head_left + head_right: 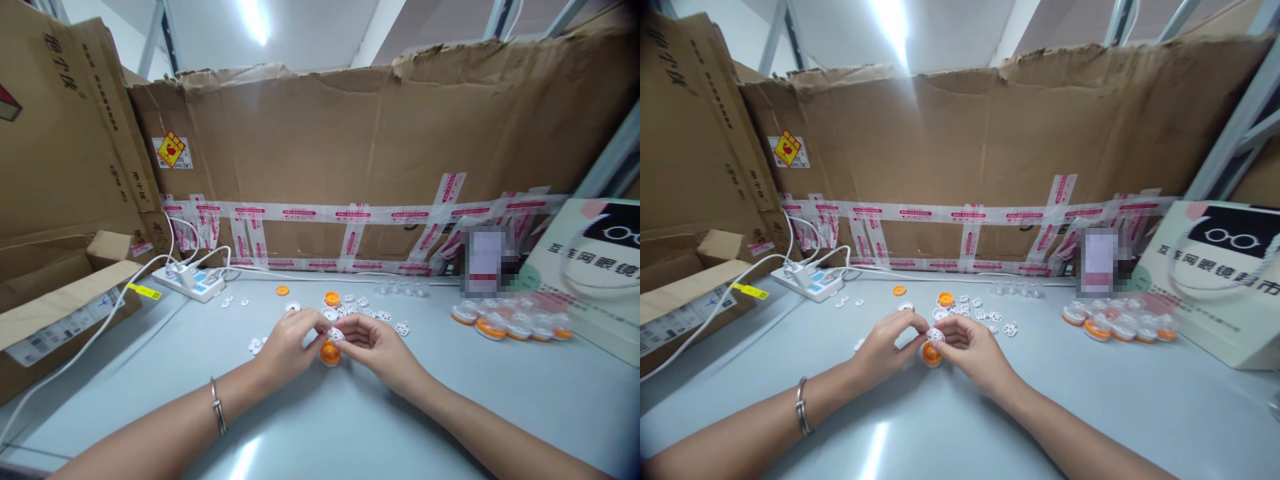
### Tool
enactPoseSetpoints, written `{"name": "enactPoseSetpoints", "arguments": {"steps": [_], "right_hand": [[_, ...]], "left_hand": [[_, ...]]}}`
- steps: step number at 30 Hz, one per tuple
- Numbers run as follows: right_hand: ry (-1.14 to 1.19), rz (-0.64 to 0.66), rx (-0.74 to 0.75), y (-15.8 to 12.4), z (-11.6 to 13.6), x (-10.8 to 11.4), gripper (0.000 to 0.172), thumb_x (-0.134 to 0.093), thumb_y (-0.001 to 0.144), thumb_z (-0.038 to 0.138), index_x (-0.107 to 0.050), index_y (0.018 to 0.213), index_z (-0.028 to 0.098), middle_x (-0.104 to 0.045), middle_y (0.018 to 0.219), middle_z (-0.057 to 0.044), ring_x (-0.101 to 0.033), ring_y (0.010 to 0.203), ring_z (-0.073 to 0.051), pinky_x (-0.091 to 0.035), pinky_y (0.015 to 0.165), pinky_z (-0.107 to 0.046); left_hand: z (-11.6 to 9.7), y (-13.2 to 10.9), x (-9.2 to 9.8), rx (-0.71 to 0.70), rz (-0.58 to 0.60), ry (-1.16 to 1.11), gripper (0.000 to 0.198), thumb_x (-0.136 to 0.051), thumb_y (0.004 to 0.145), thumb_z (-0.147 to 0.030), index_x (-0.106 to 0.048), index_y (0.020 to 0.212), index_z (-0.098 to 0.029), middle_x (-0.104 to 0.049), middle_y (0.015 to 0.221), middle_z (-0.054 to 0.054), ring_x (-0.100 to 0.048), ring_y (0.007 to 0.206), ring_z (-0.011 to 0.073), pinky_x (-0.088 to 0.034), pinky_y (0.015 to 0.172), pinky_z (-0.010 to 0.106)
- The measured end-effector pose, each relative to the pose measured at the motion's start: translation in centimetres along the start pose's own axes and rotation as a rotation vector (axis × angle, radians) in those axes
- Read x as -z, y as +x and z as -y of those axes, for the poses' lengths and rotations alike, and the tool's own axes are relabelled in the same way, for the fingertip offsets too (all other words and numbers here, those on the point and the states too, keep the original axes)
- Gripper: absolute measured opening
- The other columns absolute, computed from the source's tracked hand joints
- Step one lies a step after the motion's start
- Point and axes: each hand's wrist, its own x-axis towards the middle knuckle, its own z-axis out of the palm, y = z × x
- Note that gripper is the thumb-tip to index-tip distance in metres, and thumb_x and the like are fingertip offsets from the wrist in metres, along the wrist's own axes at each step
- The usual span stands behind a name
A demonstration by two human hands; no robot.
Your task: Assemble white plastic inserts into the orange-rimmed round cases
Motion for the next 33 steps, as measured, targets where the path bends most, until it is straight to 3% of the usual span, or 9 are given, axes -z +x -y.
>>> {"name": "enactPoseSetpoints", "arguments": {"steps": [9,22,33], "right_hand": [[-0.203,0.008,0.145,-0.42,-0.1,0.19,0.019,-0.06,0.074,0.029,-0.06,0.09,0.02,-0.067,0.091,-0.004,-0.065,0.085,-0.02,-0.052,0.082,-0.036],[-0.447,-0.031,0.292,-0.61,0.12,0.61,0.02,-0.06,0.074,0.029,-0.067,0.092,0.025,-0.071,0.091,-0.001,-0.066,0.084,-0.022,-0.052,0.079,-0.035],[-0.415,-0.026,0.317,-0.91,0.07,0.04,0.02,-0.057,0.074,0.025,-0.062,0.094,0.024,-0.068,0.091,-0.002,-0.063,0.084,-0.02,-0.051,0.079,-0.034]], "left_hand": [[-0.24,0.12,0.26,0.065,-0.002,-0.084,0.006,-0.053,0.08,-0.013,-0.057,0.078,-0.018,-0.065,0.076,0.001,-0.058,0.072,0.0148,-0.04,0.073,0.028],[-0.09,-0.03,0.19,0.073,0.013,-0.123,0.007,-0.053,0.08,-0.012,-0.057,0.079,-0.018,-0.064,0.077,0.001,-0.058,0.073,0.0144,-0.041,0.075,0.028],[-0.6,0.18,0.3,0.143,0.009,-0.229,0.009,-0.055,0.076,-0.009,-0.059,0.077,-0.017,-0.064,0.075,0.001,-0.058,0.071,0.0139,-0.045,0.071,0.026]]}}
